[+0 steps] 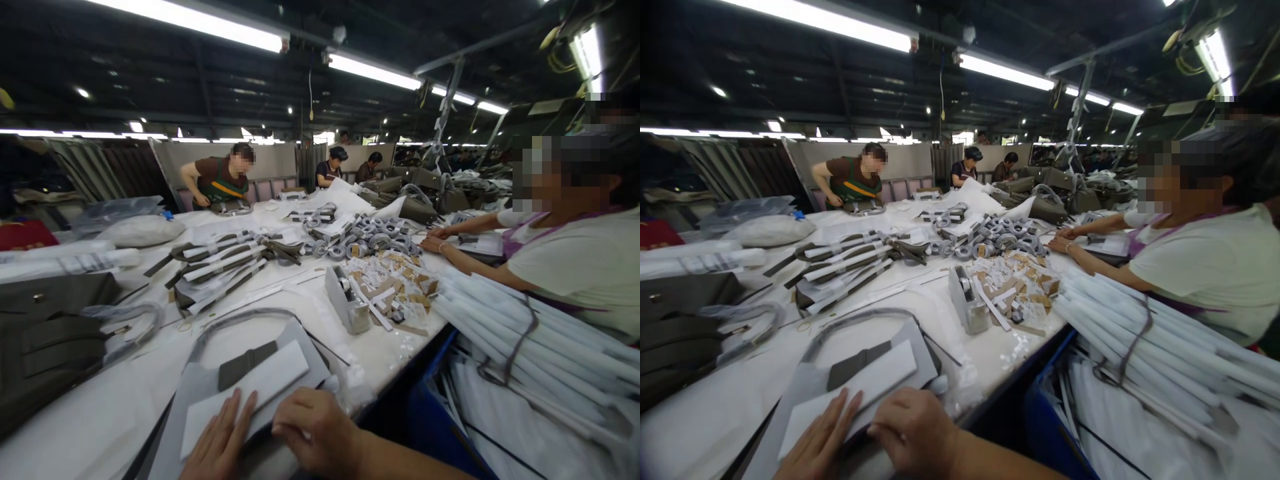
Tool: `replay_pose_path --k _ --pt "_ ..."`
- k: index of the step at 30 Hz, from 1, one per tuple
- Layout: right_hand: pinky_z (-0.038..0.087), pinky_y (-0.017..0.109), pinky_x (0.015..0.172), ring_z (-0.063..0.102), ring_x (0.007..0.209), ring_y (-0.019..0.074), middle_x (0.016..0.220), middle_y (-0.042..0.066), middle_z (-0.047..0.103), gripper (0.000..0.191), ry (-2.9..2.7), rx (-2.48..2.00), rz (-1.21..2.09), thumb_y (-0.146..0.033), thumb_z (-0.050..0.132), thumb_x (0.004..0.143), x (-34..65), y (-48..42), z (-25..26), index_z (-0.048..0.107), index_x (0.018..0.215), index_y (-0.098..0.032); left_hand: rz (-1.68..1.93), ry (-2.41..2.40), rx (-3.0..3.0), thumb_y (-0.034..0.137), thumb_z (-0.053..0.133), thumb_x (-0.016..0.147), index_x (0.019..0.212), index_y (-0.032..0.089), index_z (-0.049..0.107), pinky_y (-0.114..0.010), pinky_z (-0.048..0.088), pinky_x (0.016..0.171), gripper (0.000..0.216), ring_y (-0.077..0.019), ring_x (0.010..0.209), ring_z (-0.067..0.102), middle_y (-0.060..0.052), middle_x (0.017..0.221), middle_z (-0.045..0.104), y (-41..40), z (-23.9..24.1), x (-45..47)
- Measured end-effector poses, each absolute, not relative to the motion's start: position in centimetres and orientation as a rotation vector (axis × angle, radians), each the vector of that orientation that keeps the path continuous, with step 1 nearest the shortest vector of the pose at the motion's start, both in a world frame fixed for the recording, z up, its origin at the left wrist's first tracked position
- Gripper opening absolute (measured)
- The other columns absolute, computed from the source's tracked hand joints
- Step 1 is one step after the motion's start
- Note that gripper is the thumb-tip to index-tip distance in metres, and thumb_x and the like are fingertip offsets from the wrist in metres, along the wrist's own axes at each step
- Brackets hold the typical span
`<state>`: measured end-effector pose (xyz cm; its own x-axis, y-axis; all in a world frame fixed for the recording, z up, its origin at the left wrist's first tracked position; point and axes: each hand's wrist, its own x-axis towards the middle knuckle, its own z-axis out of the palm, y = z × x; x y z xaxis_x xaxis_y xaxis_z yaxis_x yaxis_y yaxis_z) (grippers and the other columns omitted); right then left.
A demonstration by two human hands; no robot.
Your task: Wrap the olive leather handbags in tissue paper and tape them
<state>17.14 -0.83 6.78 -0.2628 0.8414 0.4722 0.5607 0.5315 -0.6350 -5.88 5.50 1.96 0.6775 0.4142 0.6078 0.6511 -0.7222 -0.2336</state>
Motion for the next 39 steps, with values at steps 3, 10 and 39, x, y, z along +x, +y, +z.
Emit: replay_pose_path --k 3,10,39 --pt "0.049 0.028 0.07 0.063 0.072 0.0169 0.074 0.004 0.068 0.027 -1.679 -1.443 0.758 -0.034 0.05 0.095 18.8 -4.0 6.7 0.063 0.076 -0.02 -0.661 -0.948 -2.453 0.005 0.038 0.089 0.153 0.029 0.029 -0.038 0.047 0.107 0.069 -0.0233 0.125 0.058 -0.007 0.149 0.047 4.0 2.5 -5.4" --pt "0.052 0.033 0.087 0.067 0.095 0.0201 0.087 0.002 0.065 0.043 -0.676 -1.211 1.616 -0.052 0.081 0.067 18.7 -4.3 5.9 0.059 0.081 -0.018 -0.642 -0.994 -2.522 0.006 0.042 0.09 0.152 0.028 0.033 -0.041 0.039 0.112 0.066 -0.0241 0.128 0.054 -0.008 0.153 0.043 3.7 2.6 -5.2" --pt "0.048 0.044 0.105 0.059 0.121 0.0267 0.128 0.015 0.064 0.033 -1.853 -1.709 0.13 -0.014 0.062 0.089 28.4 0.0 3.8 0.066 0.121 -0.019 -0.904 -1.371 -2.407 0.032 0.057 0.096 0.154 0.029 0.024 -0.038 0.049 0.097 0.067 -0.0277 0.122 0.058 -0.005 0.149 0.048 5.5 5.0 -4.8"
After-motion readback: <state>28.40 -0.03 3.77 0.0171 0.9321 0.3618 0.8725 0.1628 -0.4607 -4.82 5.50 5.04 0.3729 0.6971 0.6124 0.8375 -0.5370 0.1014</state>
